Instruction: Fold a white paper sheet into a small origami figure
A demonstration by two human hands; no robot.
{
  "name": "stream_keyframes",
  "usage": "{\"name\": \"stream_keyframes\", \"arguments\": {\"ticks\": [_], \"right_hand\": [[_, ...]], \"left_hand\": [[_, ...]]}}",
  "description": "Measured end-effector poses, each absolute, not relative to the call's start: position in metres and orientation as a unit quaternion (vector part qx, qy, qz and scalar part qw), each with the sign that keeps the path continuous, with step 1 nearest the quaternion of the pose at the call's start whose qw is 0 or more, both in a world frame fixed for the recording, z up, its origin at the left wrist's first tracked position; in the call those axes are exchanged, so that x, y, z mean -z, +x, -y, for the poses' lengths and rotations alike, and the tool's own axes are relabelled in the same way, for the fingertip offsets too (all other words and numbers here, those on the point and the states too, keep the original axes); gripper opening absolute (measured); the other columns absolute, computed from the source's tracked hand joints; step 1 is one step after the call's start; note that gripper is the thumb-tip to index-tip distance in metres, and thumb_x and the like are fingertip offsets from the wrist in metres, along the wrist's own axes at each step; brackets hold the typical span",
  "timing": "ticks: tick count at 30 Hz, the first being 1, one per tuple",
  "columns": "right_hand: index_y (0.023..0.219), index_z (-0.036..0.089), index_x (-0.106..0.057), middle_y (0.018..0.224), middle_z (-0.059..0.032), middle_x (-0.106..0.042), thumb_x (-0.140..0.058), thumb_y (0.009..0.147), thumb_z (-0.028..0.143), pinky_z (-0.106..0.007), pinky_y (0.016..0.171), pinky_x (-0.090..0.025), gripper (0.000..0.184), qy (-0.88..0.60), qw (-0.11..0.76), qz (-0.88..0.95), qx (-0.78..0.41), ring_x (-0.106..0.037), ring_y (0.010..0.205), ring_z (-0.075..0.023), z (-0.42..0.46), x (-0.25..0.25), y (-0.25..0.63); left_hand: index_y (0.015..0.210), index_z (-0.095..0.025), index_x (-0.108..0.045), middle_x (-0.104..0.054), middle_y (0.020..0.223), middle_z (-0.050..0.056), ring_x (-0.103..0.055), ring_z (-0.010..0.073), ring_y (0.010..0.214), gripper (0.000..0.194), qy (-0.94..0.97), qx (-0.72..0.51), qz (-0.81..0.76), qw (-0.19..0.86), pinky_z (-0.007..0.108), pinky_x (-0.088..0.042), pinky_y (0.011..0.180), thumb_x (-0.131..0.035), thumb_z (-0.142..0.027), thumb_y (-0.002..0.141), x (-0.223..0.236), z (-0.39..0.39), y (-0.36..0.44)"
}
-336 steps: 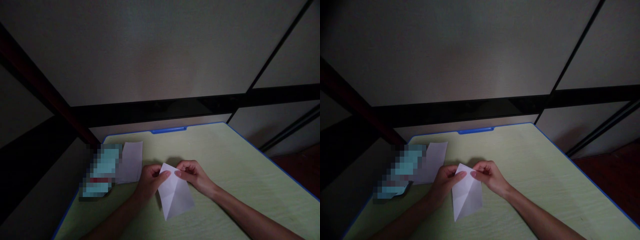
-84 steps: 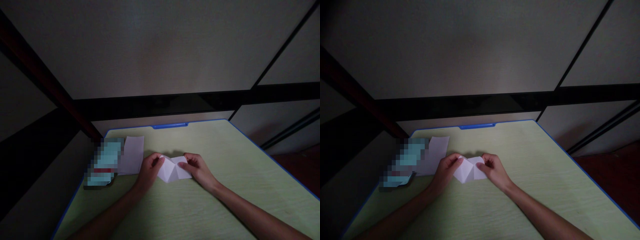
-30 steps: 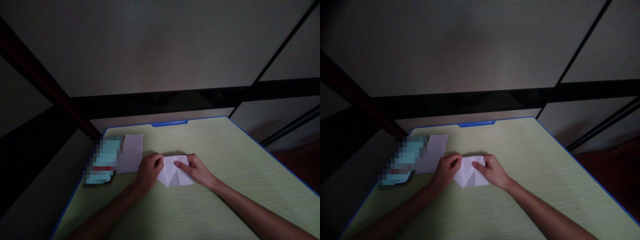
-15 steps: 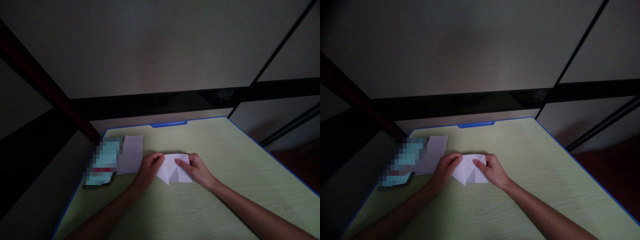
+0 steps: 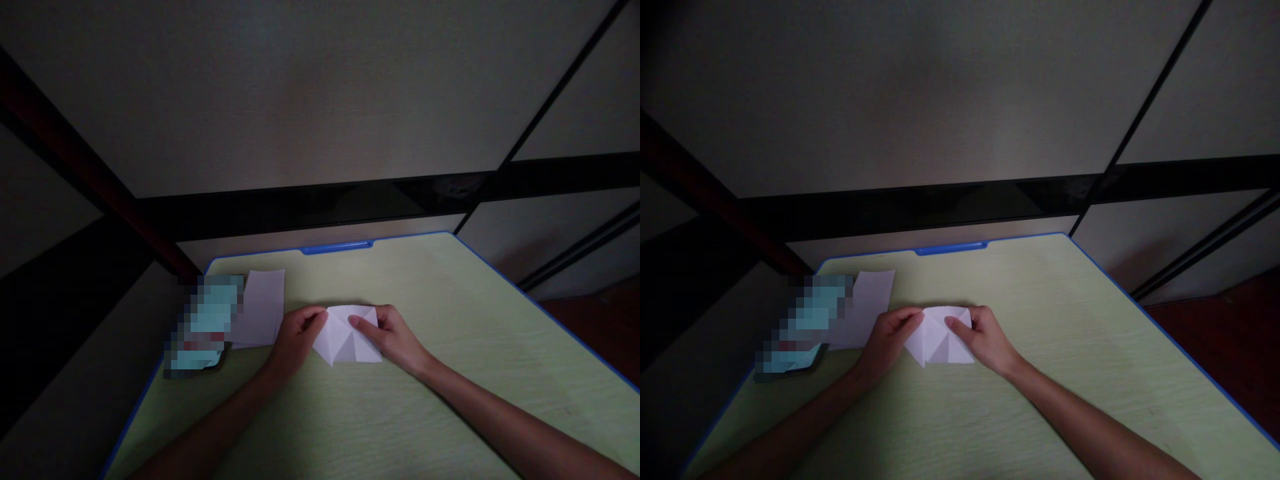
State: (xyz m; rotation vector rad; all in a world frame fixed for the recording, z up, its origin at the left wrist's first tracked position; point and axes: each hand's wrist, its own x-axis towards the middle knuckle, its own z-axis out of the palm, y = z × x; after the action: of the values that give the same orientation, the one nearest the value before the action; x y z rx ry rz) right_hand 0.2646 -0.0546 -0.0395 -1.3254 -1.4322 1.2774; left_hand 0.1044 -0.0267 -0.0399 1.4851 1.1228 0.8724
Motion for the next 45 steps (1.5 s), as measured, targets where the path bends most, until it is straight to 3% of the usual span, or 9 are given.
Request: {"name": "stream_keyframes", "arguments": {"ticks": [6, 9, 13, 17, 22, 29, 35, 41, 45], "right_hand": [[0.079, 0.010, -0.060, 0.051, 0.0019, -0.043, -0.043, 0.076, 0.033, -0.017, 0.037, -0.024, 0.030, -0.504, 0.372, 0.635, -0.451, -0.033, 0.043, -0.0061, 0.058, 0.038, 0.264], [0.097, 0.013, -0.058, 0.053, 0.0020, -0.047, -0.039, 0.079, 0.030, -0.017, 0.037, -0.025, 0.032, -0.492, 0.354, 0.685, -0.404, -0.033, 0.043, -0.0063, 0.061, 0.034, 0.263], [0.103, 0.015, -0.056, 0.057, 0.0000, -0.054, -0.036, 0.081, 0.024, -0.018, 0.043, -0.034, 0.031, -0.459, 0.353, 0.745, -0.330, -0.042, 0.046, -0.0083, 0.064, 0.033, 0.264], [0.111, 0.018, -0.049, 0.075, -0.0038, -0.061, -0.035, 0.080, 0.017, -0.021, 0.056, -0.042, 0.034, -0.413, 0.347, 0.794, -0.279, -0.053, 0.061, -0.0123, 0.064, 0.037, 0.267], [0.115, 0.013, -0.044, 0.081, -0.0081, -0.060, -0.034, 0.076, 0.012, -0.026, 0.064, -0.046, 0.039, -0.386, 0.303, 0.849, -0.195, -0.055, 0.071, -0.0159, 0.064, 0.041, 0.269], [0.116, 0.006, -0.039, 0.075, -0.0089, -0.059, -0.034, 0.074, 0.008, -0.027, 0.056, -0.049, 0.042, -0.392, 0.192, 0.899, -0.018, -0.055, 0.063, -0.0167, 0.066, 0.040, 0.266], [0.114, 0.003, -0.040, 0.075, -0.0096, -0.060, -0.035, 0.073, 0.005, -0.027, 0.051, -0.049, 0.041, -0.386, 0.150, 0.907, 0.077, -0.056, 0.060, -0.0166, 0.068, 0.041, 0.265], [0.114, 0.001, -0.039, 0.077, -0.0109, -0.060, -0.037, 0.073, 0.004, -0.025, 0.050, -0.049, 0.041, -0.384, 0.114, 0.911, 0.101, -0.056, 0.059, -0.0167, 0.070, 0.037, 0.262], [0.116, 0.002, -0.037, 0.080, -0.0130, -0.059, -0.036, 0.073, 0.005, -0.029, 0.052, -0.047, 0.042, -0.396, 0.119, 0.909, 0.043, -0.056, 0.062, -0.0186, 0.072, 0.037, 0.260]], "left_hand": [[0.054, -0.012, -0.055, -0.045, 0.047, -0.004, -0.037, 0.0074, 0.046, 0.021, 0.615, -0.376, -0.481, 0.499, 0.017, -0.027, 0.041, -0.049, -0.027, 0.067, 0.036, 0.027, 0.106], [0.054, -0.012, -0.055, -0.046, 0.047, -0.004, -0.037, 0.0076, 0.046, 0.020, 0.614, -0.383, -0.489, 0.487, 0.017, -0.027, 0.040, -0.049, -0.026, 0.066, 0.037, 0.027, 0.105], [0.053, -0.012, -0.055, -0.045, 0.047, -0.003, -0.037, 0.0075, 0.046, 0.020, 0.618, -0.388, -0.494, 0.474, 0.018, -0.027, 0.041, -0.049, -0.026, 0.066, 0.038, 0.026, 0.104], [0.054, -0.012, -0.056, -0.044, 0.046, -0.004, -0.036, 0.0075, 0.045, 0.021, 0.616, -0.383, -0.496, 0.477, 0.018, -0.027, 0.041, -0.049, -0.027, 0.065, 0.038, 0.027, 0.105], [0.053, -0.012, -0.055, -0.042, 0.045, -0.004, -0.035, 0.0072, 0.043, 0.022, 0.608, -0.370, -0.498, 0.495, 0.018, -0.025, 0.040, -0.048, -0.029, 0.064, 0.037, 0.027, 0.106], [0.053, -0.012, -0.052, -0.041, 0.045, -0.004, -0.035, 0.0074, 0.044, 0.020, 0.585, -0.356, -0.491, 0.538, 0.018, -0.025, 0.040, -0.048, -0.029, 0.065, 0.034, 0.028, 0.106], [0.052, -0.012, -0.051, -0.041, 0.044, -0.005, -0.036, 0.0078, 0.044, 0.020, 0.561, -0.366, -0.500, 0.549, 0.018, -0.026, 0.041, -0.050, -0.030, 0.062, 0.033, 0.029, 0.107], [0.049, -0.012, -0.051, -0.040, 0.044, -0.005, -0.034, 0.0071, 0.043, 0.023, 0.576, -0.363, -0.506, 0.529, 0.018, -0.024, 0.039, -0.051, -0.031, 0.062, 0.036, 0.030, 0.109], [0.052, -0.012, -0.054, -0.044, 0.045, -0.004, -0.036, 0.0077, 0.044, 0.021, 0.585, -0.367, -0.504, 0.519, 0.018, -0.026, 0.040, -0.051, -0.030, 0.062, 0.038, 0.029, 0.109]]}}
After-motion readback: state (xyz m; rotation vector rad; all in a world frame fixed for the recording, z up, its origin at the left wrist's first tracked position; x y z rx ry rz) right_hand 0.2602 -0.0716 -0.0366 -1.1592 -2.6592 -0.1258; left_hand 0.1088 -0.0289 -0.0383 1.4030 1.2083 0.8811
